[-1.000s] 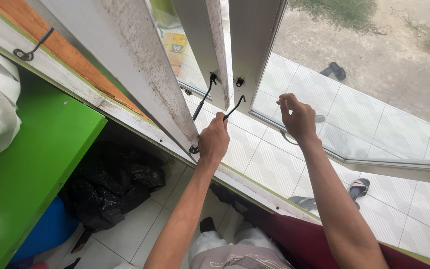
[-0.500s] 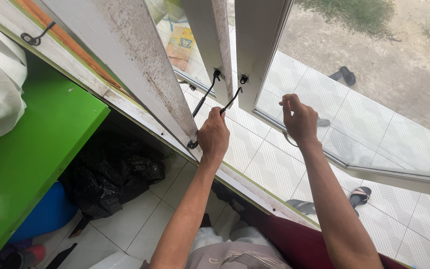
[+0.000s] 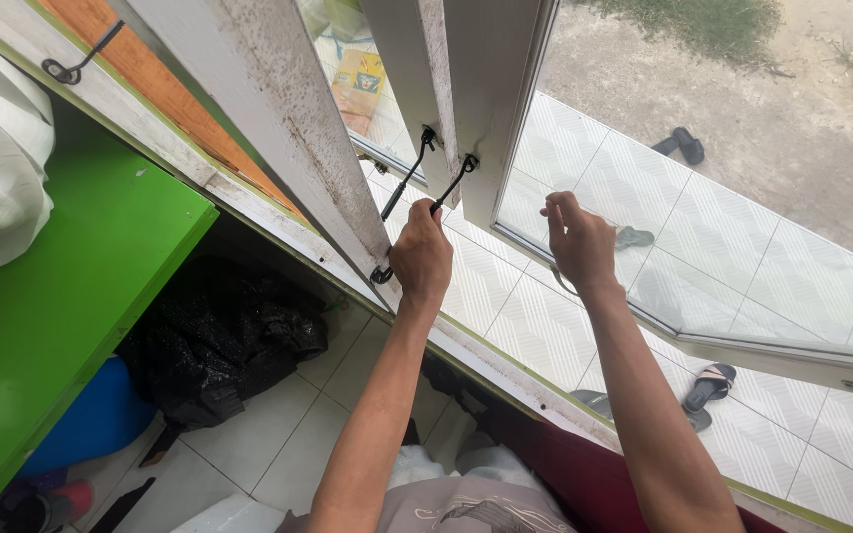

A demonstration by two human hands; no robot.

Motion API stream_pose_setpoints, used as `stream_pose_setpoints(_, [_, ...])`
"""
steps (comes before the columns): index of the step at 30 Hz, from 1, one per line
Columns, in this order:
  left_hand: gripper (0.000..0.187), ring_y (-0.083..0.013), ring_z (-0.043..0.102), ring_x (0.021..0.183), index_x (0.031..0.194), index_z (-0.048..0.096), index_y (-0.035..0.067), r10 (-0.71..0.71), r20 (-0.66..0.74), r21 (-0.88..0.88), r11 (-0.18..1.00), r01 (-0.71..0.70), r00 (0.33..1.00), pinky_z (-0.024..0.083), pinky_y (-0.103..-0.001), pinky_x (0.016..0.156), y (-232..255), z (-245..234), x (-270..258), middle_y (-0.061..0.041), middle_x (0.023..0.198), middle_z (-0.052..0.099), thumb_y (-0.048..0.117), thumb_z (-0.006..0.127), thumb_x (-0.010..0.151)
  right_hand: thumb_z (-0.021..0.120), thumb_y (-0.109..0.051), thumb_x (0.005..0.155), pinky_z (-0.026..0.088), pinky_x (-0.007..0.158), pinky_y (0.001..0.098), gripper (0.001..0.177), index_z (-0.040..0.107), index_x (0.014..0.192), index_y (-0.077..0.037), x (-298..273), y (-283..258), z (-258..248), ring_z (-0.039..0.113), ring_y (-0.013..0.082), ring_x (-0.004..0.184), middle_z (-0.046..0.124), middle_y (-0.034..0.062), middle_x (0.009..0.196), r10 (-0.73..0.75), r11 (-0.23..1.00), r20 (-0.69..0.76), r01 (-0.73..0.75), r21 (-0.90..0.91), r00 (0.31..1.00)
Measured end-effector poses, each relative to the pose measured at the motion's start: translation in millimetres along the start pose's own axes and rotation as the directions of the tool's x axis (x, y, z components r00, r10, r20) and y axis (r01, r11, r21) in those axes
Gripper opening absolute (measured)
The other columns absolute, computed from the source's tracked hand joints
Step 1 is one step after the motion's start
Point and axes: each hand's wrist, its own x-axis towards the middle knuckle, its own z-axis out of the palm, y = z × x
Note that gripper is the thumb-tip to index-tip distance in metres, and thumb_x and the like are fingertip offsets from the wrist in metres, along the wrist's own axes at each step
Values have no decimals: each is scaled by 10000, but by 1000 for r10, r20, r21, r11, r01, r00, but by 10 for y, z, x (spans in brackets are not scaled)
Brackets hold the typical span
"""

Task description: The person opens a white door, then opens a window, closes the window, and finally closes the door. The actions are performed by hand without tools.

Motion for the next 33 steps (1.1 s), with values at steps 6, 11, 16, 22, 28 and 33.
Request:
stream_pose_setpoints(6, [127, -218, 737, 684, 1065, 556, 38, 17, -11, 30, 999, -17, 1000, 564, -324, 508, -16, 30, -9, -77, 816, 696, 159, 591, 1044, 583, -141, 1054, 542, 613, 396, 83, 581, 1137, -137, 56, 3, -68, 757, 254, 738, 792, 11, 934, 48, 999, 45, -48, -1, 998])
stream_pose_setpoints(11, [128, -220, 732, 683, 1060, 547, 36, -7, 13, 56, 998, 6, 1000, 565, -323, 503, -11, 65, 3, -83, 825, 686, 159, 584, 1053, 565, -143, 1070, 547, 620, 408, 96, 581, 1165, -139, 100, 46, -99, 754, 268, 758, 792, 14, 950, 33, 999, 60, -33, 0, 998])
stream_pose_setpoints(16, [114, -227, 734, 700, 1061, 544, 43, -13, 1, 55, 998, 13, 1000, 570, -328, 518, -12, 78, -5, -81, 834, 680, 149, 584, 1049, 566, -155, 1065, 552, 632, 418, 118, 587, 1181, -149, 89, 46, -82, 757, 269, 759, 794, 11, 950, 59, 998, 79, -60, 2, 995])
stream_pose_setpoints(22, [126, -250, 738, 731, 1048, 543, 47, -9, 29, 77, 997, 7, 1000, 581, -357, 544, -36, 104, -16, -92, 874, 693, 160, 596, 1035, 564, -154, 1071, 555, 646, 418, 118, 589, 1186, -147, 59, 19, -72, 758, 274, 787, 792, 19, 954, 22, 1000, 64, -23, 16, 998])
stream_pose_setpoints(28, [178, -272, 744, 752, 1123, 560, 27, -25, 108, 128, 992, 11, 994, 591, -377, 551, -35, 113, -13, -116, 947, 715, 165, 590, 1015, 564, -169, 1067, 550, 638, 419, 135, 597, 1196, -153, 61, -2, -95, 759, 267, 766, 794, 13, 963, 65, 997, 95, -67, 23, 993])
stream_pose_setpoints(33, [222, -283, 747, 827, 1235, 567, 35, -47, 210, 149, 989, 16, 977, 606, -384, 610, -41, 73, -6, -107, 995, 720, 146, 592, 1044, 573, -180, 1063, 557, 662, 399, 168, 600, 1229, -169, 33, -67, -132, 763, 253, 815, 797, 13, 982, 81, 995, 113, -86, 43, 990])
